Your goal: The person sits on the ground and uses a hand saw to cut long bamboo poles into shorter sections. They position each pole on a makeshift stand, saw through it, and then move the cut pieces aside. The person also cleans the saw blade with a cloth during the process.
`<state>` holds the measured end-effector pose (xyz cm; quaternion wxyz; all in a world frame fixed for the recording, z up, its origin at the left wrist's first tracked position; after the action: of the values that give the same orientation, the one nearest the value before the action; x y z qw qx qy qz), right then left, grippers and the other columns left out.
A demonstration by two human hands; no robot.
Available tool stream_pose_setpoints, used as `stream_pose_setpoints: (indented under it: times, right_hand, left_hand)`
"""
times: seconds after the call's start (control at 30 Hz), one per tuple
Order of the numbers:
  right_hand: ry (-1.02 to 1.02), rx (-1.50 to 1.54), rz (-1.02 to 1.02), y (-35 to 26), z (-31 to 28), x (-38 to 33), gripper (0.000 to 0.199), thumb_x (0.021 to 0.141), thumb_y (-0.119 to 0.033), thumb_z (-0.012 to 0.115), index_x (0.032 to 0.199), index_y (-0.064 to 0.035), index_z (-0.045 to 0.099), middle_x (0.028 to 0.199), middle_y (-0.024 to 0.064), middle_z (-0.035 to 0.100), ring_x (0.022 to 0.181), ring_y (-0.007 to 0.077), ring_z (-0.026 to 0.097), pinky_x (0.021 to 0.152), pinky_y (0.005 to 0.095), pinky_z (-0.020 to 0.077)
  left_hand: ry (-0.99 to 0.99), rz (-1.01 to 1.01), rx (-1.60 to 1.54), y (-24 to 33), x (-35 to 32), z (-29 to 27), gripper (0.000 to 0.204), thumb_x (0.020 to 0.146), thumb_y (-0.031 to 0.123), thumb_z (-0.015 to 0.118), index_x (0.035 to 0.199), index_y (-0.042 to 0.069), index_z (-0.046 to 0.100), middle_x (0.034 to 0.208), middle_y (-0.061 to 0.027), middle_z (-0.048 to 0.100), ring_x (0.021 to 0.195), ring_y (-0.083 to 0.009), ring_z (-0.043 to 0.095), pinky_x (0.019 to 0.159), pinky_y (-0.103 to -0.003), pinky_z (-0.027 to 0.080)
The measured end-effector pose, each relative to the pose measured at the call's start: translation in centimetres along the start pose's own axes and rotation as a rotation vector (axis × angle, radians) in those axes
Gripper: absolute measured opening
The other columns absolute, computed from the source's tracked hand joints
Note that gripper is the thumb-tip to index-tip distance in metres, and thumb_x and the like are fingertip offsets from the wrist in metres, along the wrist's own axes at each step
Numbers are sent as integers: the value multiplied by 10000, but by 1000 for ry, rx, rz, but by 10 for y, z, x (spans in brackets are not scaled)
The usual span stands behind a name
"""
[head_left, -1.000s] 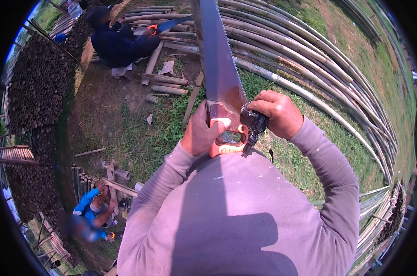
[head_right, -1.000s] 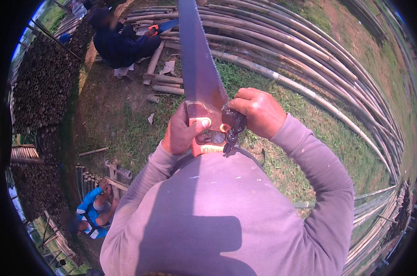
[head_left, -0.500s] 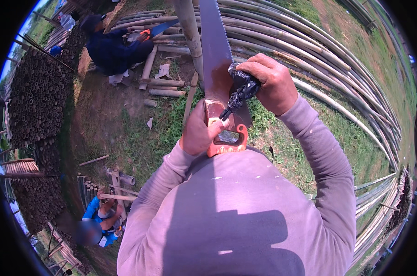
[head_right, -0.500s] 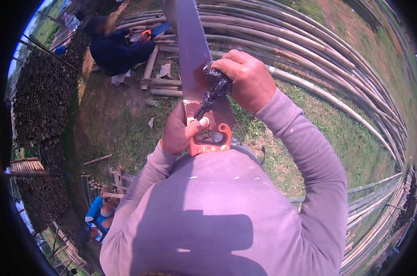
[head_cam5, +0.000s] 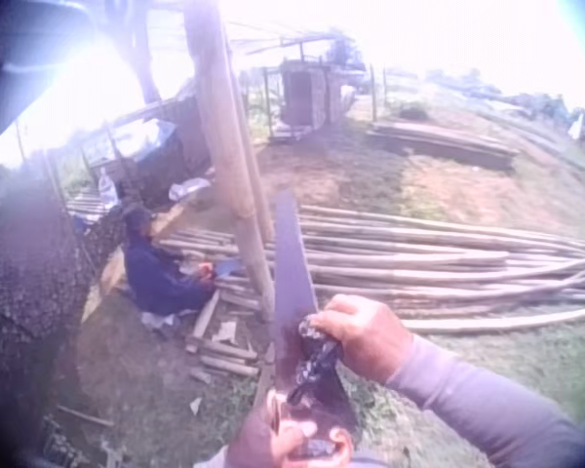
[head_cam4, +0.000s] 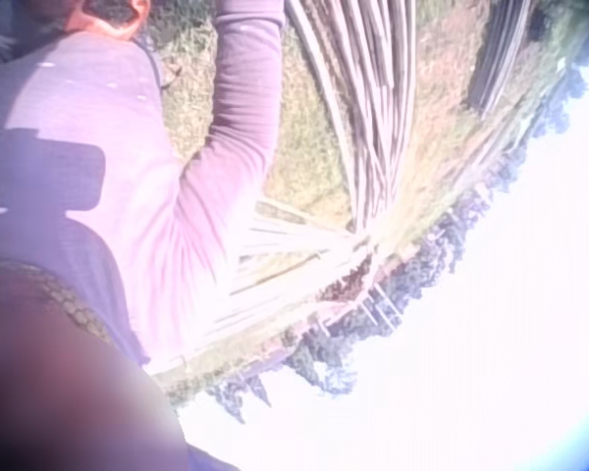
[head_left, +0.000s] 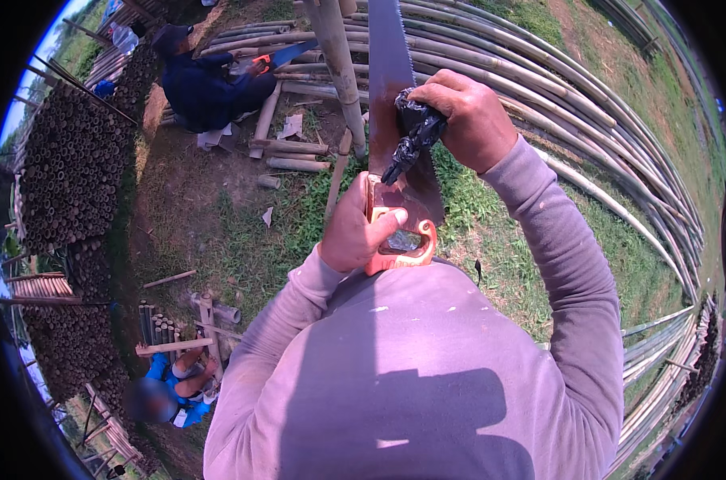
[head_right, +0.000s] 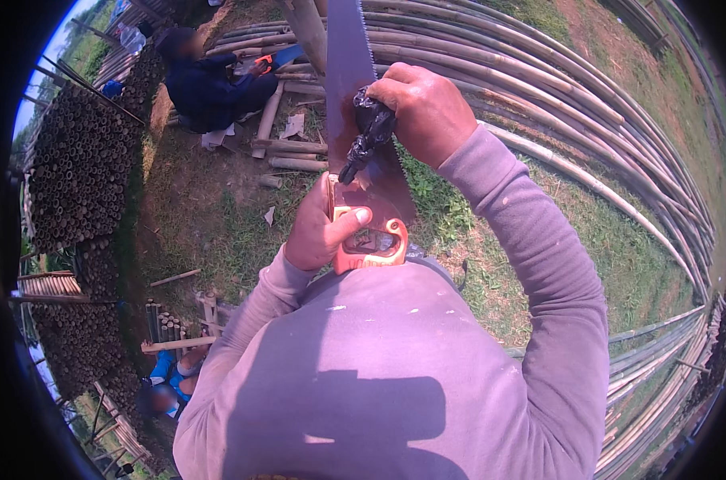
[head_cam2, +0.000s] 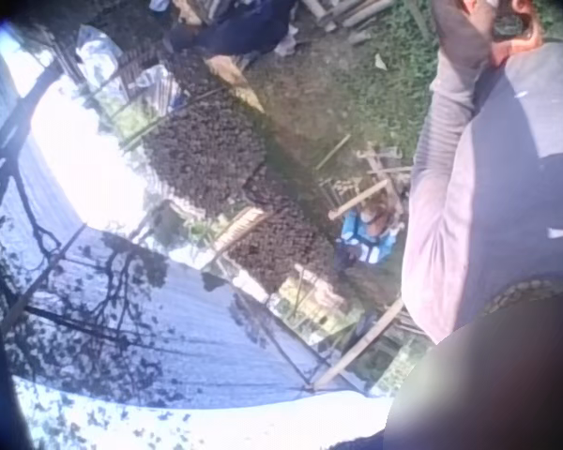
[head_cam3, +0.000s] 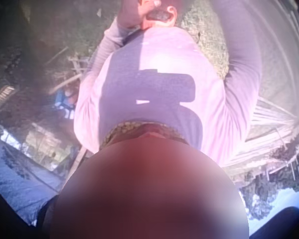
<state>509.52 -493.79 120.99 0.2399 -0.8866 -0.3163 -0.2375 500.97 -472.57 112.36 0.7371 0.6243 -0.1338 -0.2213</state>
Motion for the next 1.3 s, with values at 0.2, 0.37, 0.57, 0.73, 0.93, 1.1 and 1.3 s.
stream_pose_setpoints:
  times: [0.2, 0.37, 0.57, 0.73, 0.93, 1.1, 1.3]
  right_hand:
    - [99, 37, 39, 9, -24, 14, 248, 769, 29, 750, 993, -68, 795, 885, 128, 712, 867, 368, 733, 771, 444, 599]
    - [-52, 52, 11, 11, -13, 21, 215, 770, 13, 752, 963, -70, 792, 915, 141, 725, 874, 378, 733, 774, 452, 600]
    - [197, 2, 14, 14, -21, 45, 204, 796, -20, 754, 992, -64, 790, 944, 134, 733, 869, 370, 737, 785, 444, 608]
    - [-77, 75, 5, -11, 5, -3, 253, 723, -42, 779, 972, -80, 770, 889, 111, 680, 871, 350, 719, 765, 448, 605]
    - [-209, 274, 127, -16, 3, -66, 285, 700, -2, 790, 976, -70, 772, 887, 107, 686, 846, 336, 715, 745, 429, 611]
    - [-226, 156, -6, -26, 15, -98, 274, 742, -47, 774, 1015, -62, 748, 935, 67, 691, 898, 274, 708, 759, 393, 613]
    - [-120, 185, 91, -29, -4, -111, 194, 770, -79, 746, 964, -73, 747, 874, 77, 666, 869, 299, 699, 733, 407, 607]
  left_hand:
    - [0, -8, -47, 3, 4, 0, 429, 960, 41, 691, 1346, 15, 505, 1178, -57, 653, 1044, -120, 653, 933, -311, 546]
    - [-24, -23, 85, 6, 7, -4, 437, 960, 35, 682, 1354, 6, 496, 1183, -63, 646, 1059, -130, 658, 952, -317, 553]
    - [-52, -3, 32, 4, 16, 2, 447, 961, 21, 679, 1367, 7, 491, 1191, -61, 641, 1083, -123, 651, 949, -312, 551]
    - [-16, -26, 14, -2, 13, -5, 460, 956, 20, 686, 1375, 14, 497, 1229, -66, 647, 1100, -125, 648, 964, -316, 549]
    - [13, 24, -3, -8, 13, -11, 400, 942, 22, 692, 1315, 17, 550, 1205, -60, 662, 1063, -121, 653, 934, -315, 552]
    - [21, -37, 6, -2, 12, -3, 387, 946, 34, 681, 1310, 15, 550, 1180, -55, 668, 1033, -121, 655, 917, -317, 558]
    - [23, -23, 21, -10, 12, -5, 432, 956, 38, 672, 1361, 5, 525, 1221, -75, 663, 1097, -136, 658, 936, -313, 561]
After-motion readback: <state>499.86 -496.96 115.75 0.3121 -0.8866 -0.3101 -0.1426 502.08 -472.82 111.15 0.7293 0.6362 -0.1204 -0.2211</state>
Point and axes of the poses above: each hand's wrist, its own x-axis towards the middle knuckle, its own z-axis out of the palm, y = z × x, the point moved 3 cm from there along x, towards the middle knuckle
